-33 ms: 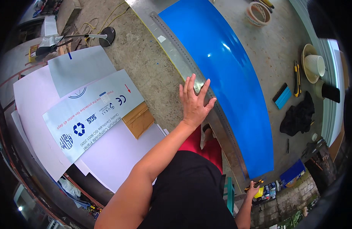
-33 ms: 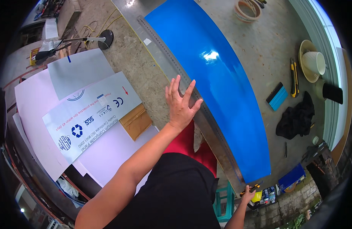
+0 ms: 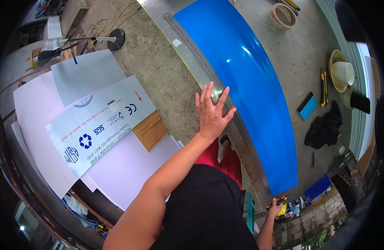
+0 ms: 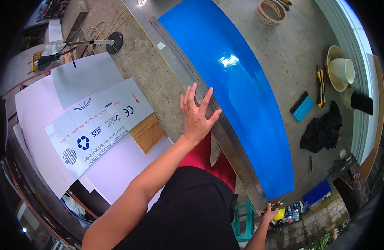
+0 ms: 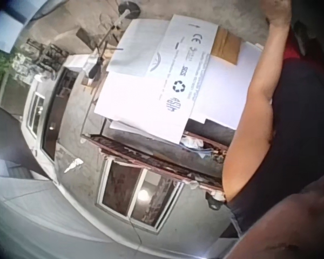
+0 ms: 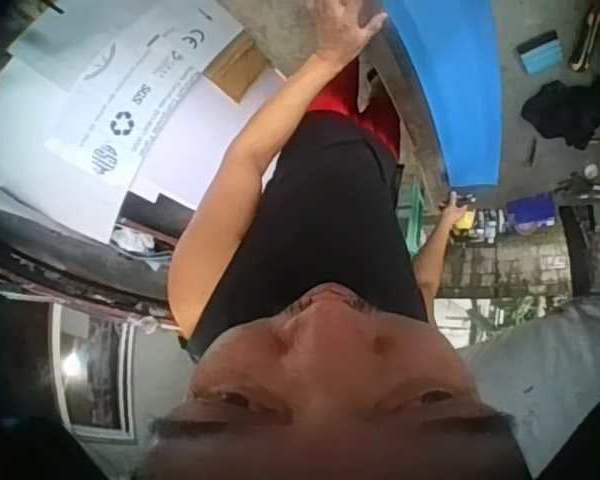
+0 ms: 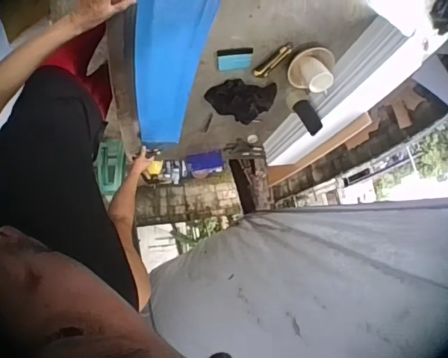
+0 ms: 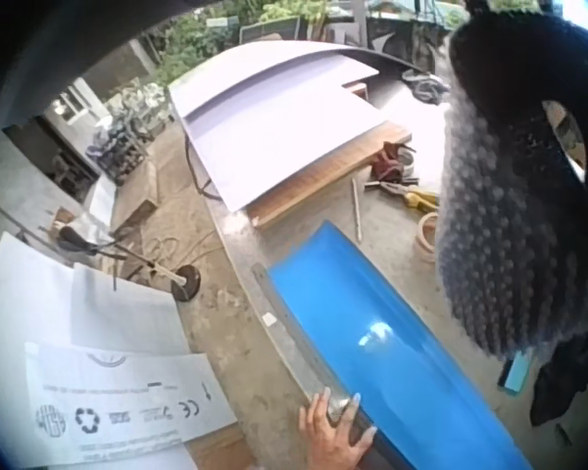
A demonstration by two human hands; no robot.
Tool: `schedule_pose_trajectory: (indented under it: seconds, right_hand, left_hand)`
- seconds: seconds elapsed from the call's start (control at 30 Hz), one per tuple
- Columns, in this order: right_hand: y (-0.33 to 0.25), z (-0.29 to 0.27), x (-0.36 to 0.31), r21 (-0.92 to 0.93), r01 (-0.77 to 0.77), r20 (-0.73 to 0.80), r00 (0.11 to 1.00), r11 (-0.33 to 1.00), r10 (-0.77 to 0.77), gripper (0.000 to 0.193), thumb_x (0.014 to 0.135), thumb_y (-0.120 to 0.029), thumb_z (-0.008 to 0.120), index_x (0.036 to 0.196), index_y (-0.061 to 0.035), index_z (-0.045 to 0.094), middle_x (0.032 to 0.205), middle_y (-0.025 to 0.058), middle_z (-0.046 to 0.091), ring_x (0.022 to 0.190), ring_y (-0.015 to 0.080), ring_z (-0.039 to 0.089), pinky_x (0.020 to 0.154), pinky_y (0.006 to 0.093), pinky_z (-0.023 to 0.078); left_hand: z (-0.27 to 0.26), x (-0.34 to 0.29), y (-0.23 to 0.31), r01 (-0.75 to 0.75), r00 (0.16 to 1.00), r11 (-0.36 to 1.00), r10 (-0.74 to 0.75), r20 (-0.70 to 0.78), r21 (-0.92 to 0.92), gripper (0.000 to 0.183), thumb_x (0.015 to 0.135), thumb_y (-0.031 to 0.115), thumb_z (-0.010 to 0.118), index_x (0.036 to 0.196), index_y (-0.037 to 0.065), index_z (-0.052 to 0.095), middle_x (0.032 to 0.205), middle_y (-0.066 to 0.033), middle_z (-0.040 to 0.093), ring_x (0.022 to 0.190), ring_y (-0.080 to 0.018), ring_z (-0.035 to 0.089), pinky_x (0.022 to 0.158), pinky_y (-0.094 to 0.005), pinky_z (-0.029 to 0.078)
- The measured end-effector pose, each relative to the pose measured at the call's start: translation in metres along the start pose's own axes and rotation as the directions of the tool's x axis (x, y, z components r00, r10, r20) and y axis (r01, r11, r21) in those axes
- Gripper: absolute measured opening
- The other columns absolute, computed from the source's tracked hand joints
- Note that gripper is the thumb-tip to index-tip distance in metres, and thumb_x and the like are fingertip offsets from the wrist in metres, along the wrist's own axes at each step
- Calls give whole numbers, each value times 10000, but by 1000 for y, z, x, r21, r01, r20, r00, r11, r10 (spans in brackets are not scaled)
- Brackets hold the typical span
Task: Cutting a blue aluminum composite panel along a measured line using a metal ruler and utility knife.
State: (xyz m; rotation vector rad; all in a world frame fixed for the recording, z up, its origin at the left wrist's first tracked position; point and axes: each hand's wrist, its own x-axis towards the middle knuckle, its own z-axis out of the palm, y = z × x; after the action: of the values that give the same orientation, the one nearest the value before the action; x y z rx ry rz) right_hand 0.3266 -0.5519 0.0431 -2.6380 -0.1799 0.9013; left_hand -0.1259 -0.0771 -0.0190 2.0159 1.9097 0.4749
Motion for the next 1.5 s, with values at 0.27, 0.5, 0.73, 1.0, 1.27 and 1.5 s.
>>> schedule_pose_trajectory:
  seconds: [0.27,0.5,0.73,1.0,1.27,1.5]
  right_hand:
    - [-139,19,-55,83,28,-32,999,996,-26,242,1075,-175,661,1253,-32,580,892,15,587,722,120,584,660,304,509]
    - [-289,150,-105,19,326,292,902,945,-317,457,1063,-27,591,1509,-20,489,1068,63,647,834,114,643,750,263,539]
    - [-443,262,-168,82,645,477,644,760,-598,587,1036,58,558,1602,-42,433,1225,172,659,965,197,679,827,331,569]
    - [-566,366,-185,139,921,462,263,363,-847,674,966,108,578,1606,-66,455,1128,211,634,984,374,667,875,441,546]
    - [-610,430,-185,170,947,542,142,273,-829,710,970,77,568,1639,-102,415,1016,181,589,913,351,608,853,476,520]
    - [-617,443,-189,113,950,604,168,292,-779,690,998,71,558,1641,-140,422,1135,197,621,1015,367,638,906,465,527]
  left_hand:
    - [-37,36,-24,47,997,985,-58,-60,-169,897,937,551,726,1638,102,388,1650,-194,329,1561,-429,275,1241,-626,192]
    - [-69,111,-79,31,999,1000,-31,32,4,1116,808,542,848,1668,97,294,1715,-121,272,1618,-360,194,1281,-687,82]
    - [-72,144,-95,37,995,999,-38,92,14,1185,748,555,886,1657,70,301,1733,-104,249,1625,-341,179,1289,-690,70]
    - [-76,155,-92,81,988,996,-85,126,35,1262,673,541,942,1656,86,295,1708,-61,290,1609,-321,211,1282,-672,106]
    - [-81,160,-80,149,975,989,-150,162,16,1203,691,415,952,1640,37,317,1698,-73,296,1605,-331,231,1276,-679,137]
    - [-80,162,-77,178,969,984,-180,167,27,1040,792,303,888,1627,18,337,1690,-79,288,1608,-329,206,1278,-685,128]
